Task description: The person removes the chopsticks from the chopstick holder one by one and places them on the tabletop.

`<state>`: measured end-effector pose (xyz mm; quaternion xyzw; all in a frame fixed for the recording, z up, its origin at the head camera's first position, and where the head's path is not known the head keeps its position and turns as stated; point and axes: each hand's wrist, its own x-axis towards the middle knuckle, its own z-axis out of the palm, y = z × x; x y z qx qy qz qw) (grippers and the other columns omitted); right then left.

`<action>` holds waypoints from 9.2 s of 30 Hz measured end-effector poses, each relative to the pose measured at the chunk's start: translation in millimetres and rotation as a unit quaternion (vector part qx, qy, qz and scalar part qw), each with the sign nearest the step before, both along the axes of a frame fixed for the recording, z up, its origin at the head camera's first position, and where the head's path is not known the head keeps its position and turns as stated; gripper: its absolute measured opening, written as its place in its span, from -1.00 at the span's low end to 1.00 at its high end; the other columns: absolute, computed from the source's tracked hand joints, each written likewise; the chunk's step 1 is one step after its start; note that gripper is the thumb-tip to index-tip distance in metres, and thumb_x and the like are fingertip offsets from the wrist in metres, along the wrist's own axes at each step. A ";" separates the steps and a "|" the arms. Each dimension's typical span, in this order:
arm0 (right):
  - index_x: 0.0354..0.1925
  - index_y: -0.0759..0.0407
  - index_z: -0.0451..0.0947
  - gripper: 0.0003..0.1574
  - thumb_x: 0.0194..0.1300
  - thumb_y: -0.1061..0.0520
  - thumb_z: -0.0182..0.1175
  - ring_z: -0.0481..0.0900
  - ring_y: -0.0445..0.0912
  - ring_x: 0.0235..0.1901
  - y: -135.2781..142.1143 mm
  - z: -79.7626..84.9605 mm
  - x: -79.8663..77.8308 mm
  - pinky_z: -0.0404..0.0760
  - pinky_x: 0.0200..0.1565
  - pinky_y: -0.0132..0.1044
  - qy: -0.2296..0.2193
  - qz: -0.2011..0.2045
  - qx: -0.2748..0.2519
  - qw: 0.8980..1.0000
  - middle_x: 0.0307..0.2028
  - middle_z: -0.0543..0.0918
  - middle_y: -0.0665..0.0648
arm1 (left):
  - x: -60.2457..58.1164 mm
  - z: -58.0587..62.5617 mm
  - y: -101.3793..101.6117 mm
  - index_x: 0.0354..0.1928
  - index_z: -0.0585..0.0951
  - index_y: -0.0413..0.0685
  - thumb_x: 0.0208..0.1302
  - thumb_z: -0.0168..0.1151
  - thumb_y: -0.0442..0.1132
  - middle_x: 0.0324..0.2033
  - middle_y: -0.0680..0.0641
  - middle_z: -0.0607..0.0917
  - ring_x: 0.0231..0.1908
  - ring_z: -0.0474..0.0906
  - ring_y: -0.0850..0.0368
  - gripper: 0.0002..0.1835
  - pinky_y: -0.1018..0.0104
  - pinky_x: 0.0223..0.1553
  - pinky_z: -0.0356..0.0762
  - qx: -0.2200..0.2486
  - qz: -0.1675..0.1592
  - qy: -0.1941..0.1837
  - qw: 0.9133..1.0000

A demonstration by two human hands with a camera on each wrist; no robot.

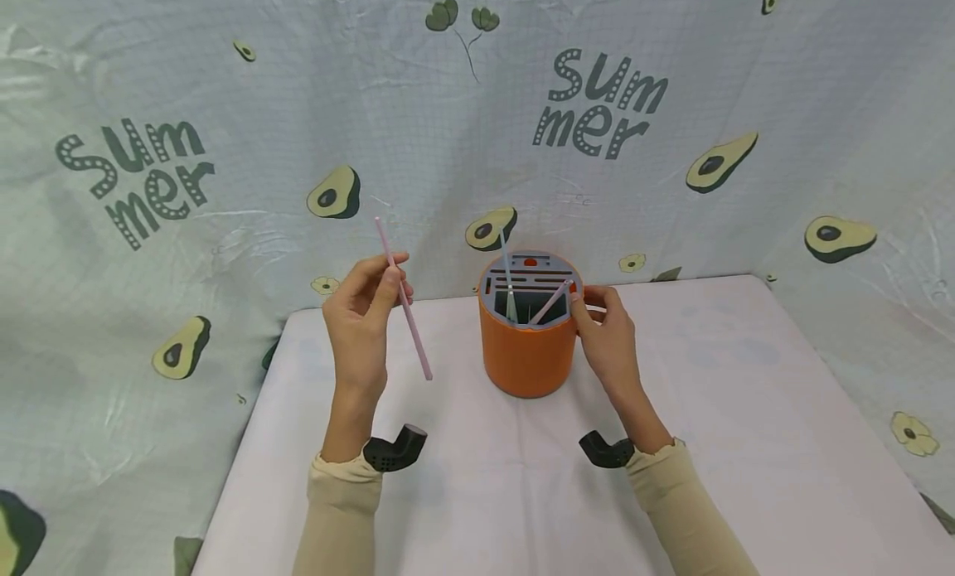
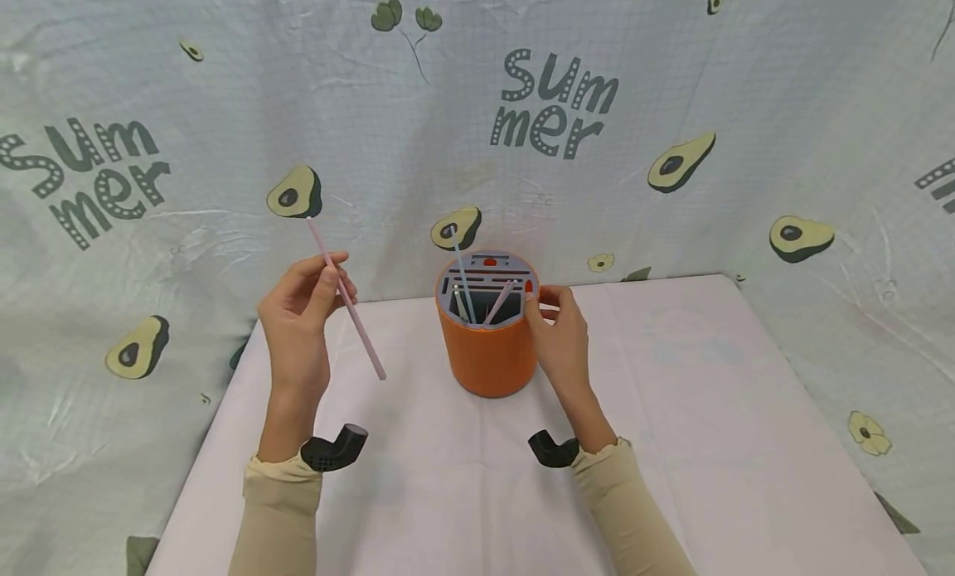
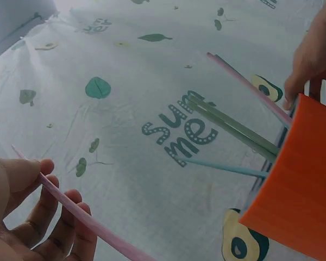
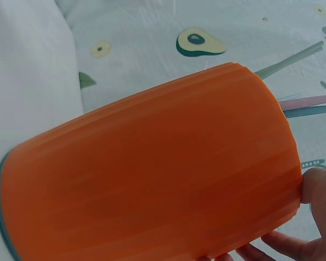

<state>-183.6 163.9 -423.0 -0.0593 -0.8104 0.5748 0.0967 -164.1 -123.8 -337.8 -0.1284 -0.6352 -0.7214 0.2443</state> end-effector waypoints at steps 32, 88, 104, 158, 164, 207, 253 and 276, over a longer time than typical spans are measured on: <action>0.40 0.19 0.37 -0.28 0.58 -0.27 0.04 0.58 0.08 0.19 -1.0 -1.6 2.0 0.64 -0.01 -0.46 0.009 -0.003 0.015 1.000 0.32 0.53 0.22 | 14.0 -144.8 -35.1 0.15 0.67 -0.23 0.52 0.19 -0.26 -0.16 -0.15 0.75 -0.38 0.66 0.12 -0.71 0.36 -0.34 0.66 -0.065 0.083 -0.406 0.908; 0.38 0.23 0.38 -0.36 0.62 -0.17 -0.02 0.57 0.10 0.15 -3.0 -6.4 0.7 0.63 0.02 -0.17 0.033 -0.005 0.014 0.999 0.29 0.54 0.24 | 6.7 -159.9 -17.9 0.13 0.68 -0.23 0.39 0.31 -0.28 -0.14 -0.23 0.77 -0.19 0.70 -0.16 -0.67 -0.05 -0.18 0.64 -0.478 0.147 -0.286 0.817; 0.36 0.21 0.38 -0.36 0.61 -0.20 -0.02 0.56 0.07 0.15 -3.4 -5.6 -0.6 0.62 0.04 -0.17 0.027 -0.004 0.017 1.000 0.27 0.55 0.22 | 2.9 -75.4 31.9 0.15 0.69 -0.05 0.52 0.24 -0.19 0.02 -0.09 0.74 -0.02 0.65 -0.09 -0.73 0.00 0.03 0.58 -0.363 0.082 -0.148 0.916; 0.36 0.25 0.39 -0.36 0.57 -0.15 0.06 0.69 0.13 0.00 -4.9 10.4 1.3 0.77 0.05 0.06 -0.010 -0.008 0.029 0.999 0.13 0.61 0.30 | -8.8 -14.2 70.6 0.03 0.71 -0.17 0.58 0.17 -0.19 -0.08 -0.11 0.79 -0.05 0.70 0.06 -0.77 0.14 0.00 0.66 -0.232 0.083 0.060 0.967; 0.37 0.25 0.38 -0.36 0.58 -0.15 0.05 0.68 0.13 0.01 -4.6 9.1 1.1 0.76 0.06 0.06 -0.010 -0.008 0.031 0.999 0.13 0.61 0.30 | -7.6 -5.8 66.5 0.04 0.71 -0.20 0.57 0.18 -0.20 -0.12 -0.16 0.77 -0.05 0.68 0.05 -0.75 0.22 -0.05 0.65 -0.167 0.101 0.095 0.976; 0.36 0.23 0.39 -0.33 0.58 -0.21 0.03 0.70 0.06 -0.02 -3.9 -0.2 -3.0 0.77 0.04 -0.04 0.008 -0.012 0.036 0.999 0.12 0.61 0.26 | 3.2 -78.8 11.4 0.13 0.68 -0.14 0.60 0.12 -0.24 -0.21 -0.07 0.62 -0.30 0.62 0.08 -0.75 0.40 -0.26 0.76 -0.075 0.093 -0.176 0.977; 0.35 0.24 0.40 -0.33 0.57 -0.20 0.06 0.69 0.07 -0.02 -3.3 -0.1 -4.6 0.77 -0.03 -0.10 0.009 -0.012 0.031 0.999 0.12 0.61 0.26 | 8.7 -183.9 -3.1 -0.05 0.72 -0.32 0.33 0.27 -0.40 -0.33 -0.19 0.79 -0.42 0.71 -0.04 -0.79 0.08 -0.41 0.64 -0.425 0.142 -0.308 0.839; 0.36 0.22 0.40 -0.33 0.56 -0.20 0.05 0.69 0.08 -0.02 5.8 -0.3 -18.3 0.77 0.00 -0.02 0.008 0.006 0.036 0.999 0.12 0.63 0.27 | 9.7 -186.7 8.4 -0.07 0.70 -0.32 0.26 0.37 -0.45 -0.34 -0.23 0.74 -0.36 0.74 -0.20 -0.79 -0.03 -0.37 0.69 -0.495 0.147 -0.294 0.804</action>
